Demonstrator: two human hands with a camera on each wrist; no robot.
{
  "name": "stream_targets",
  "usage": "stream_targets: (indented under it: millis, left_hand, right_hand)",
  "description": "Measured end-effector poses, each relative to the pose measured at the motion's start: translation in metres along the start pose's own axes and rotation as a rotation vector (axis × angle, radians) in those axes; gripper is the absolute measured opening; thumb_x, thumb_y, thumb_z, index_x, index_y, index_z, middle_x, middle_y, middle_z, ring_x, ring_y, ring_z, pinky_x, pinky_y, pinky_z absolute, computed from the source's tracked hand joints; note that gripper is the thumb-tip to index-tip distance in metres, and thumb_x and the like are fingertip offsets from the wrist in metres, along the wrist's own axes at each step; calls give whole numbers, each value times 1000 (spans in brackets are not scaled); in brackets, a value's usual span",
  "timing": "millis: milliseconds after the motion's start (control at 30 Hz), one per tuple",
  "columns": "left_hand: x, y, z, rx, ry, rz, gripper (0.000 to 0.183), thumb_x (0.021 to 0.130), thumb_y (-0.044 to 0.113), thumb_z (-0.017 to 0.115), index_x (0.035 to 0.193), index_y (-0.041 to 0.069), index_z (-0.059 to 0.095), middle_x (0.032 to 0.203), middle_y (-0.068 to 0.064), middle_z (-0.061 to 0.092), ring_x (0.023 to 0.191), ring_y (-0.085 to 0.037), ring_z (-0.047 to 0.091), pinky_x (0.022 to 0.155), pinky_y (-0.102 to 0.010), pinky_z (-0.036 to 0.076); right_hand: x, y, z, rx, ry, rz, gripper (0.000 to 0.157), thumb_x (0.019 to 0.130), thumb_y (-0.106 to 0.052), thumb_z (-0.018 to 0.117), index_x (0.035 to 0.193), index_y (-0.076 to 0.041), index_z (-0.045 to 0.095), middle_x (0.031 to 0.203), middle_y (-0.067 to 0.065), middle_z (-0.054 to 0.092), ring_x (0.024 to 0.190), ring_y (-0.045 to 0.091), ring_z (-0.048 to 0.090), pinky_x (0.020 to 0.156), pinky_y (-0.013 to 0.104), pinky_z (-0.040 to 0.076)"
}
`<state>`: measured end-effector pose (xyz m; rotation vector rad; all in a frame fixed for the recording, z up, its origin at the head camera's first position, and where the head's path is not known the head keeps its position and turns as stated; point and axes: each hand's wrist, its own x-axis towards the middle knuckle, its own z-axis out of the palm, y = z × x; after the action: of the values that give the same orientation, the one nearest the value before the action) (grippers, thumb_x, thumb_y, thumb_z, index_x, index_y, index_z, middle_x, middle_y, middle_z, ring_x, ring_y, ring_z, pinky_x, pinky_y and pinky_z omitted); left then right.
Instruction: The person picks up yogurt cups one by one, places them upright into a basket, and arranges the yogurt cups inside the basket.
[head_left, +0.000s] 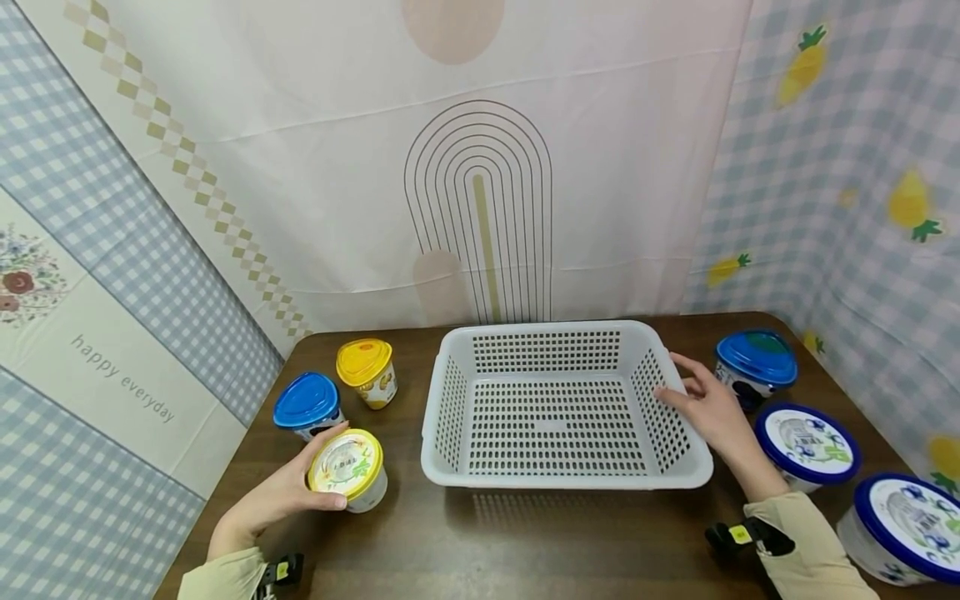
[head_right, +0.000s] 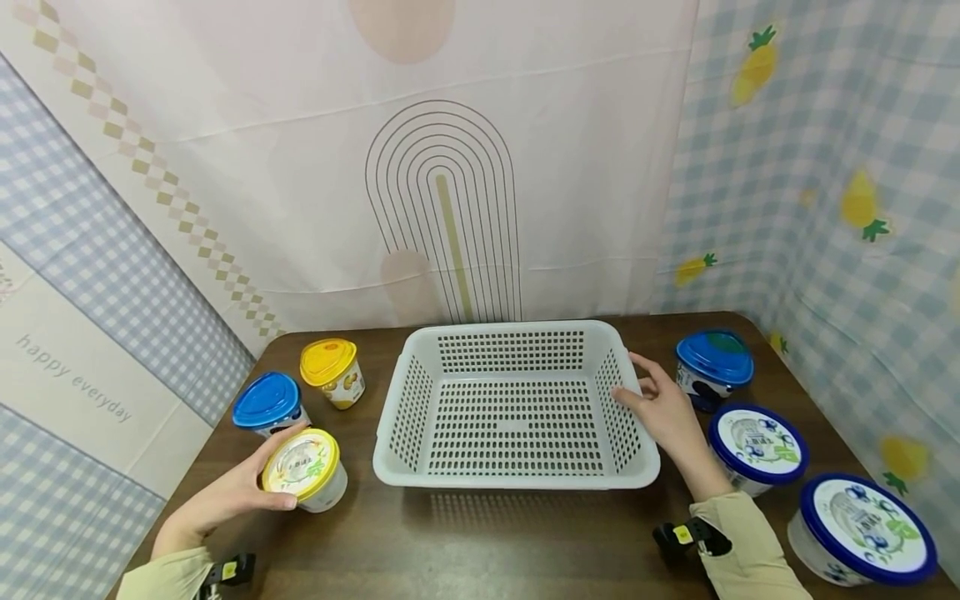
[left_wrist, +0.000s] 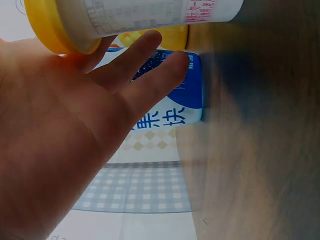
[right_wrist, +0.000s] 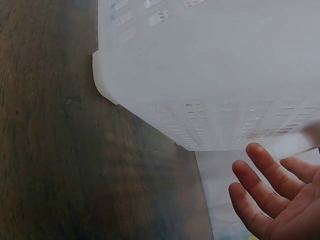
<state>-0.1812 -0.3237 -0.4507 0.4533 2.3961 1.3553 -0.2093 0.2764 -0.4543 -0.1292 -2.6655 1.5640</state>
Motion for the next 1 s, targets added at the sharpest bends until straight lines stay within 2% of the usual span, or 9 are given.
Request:
stream_targets:
  millis: [100,367,500,633,700,867,1000]
  left_hand:
    - [0,-1,1,2,1,0,105,82,18,83,161,8,13,159,-24,22,127,-31,38,97,-33,42]
    - [-3,-3,6,-14,35,4,107,83,17,81,161,7,9,163,-24,9,133,-39,29,95,-25,41]
    - [-1,-4,7,-19,39,10,108,83,17,82,161,6,7,160,-24,16,130,-37,33,96,-27,41]
    - [-1,-5,7,-28,37,0,109,83,18,82,161,8,6,156,-25,23,128,-36,36,98,-38,41]
    - [-2,-5,7,-30,40,-4,109,83,18,82,161,9,6,155,-25,25,128,-36,36,98,-41,41]
    - [-2,-5,10,-39,70,-10,105,82,16,83,159,8,12,152,-23,30,126,-34,37,95,-31,43]
    - [-2,-4,13,-54,108,-16,102,81,15,83,157,8,16,149,-23,34,124,-32,39,94,-28,43]
  right_hand:
    - [0,0,0,6,4,-3,77,99,-32,64,159,-6,24,121,31,62,86,32,72,67,43,61]
    - [-1,0,2,21,3,0,76,99,-30,65,158,-5,26,118,29,64,86,30,72,68,41,61]
    - [-1,0,1,34,6,6,76,99,-29,65,159,-5,25,120,30,63,86,30,72,67,41,61]
    - [-1,0,2,49,4,12,76,99,-29,65,159,-5,24,121,31,62,86,31,73,67,42,61]
    - [-1,0,2,52,6,14,76,99,-29,65,159,-6,24,121,31,62,86,31,73,67,42,61]
    - [-2,1,3,59,7,19,76,99,-29,65,159,-6,24,123,32,61,87,32,73,67,43,61]
    - [-2,1,4,60,11,22,77,99,-30,65,159,-6,24,124,32,60,87,31,73,67,43,61]
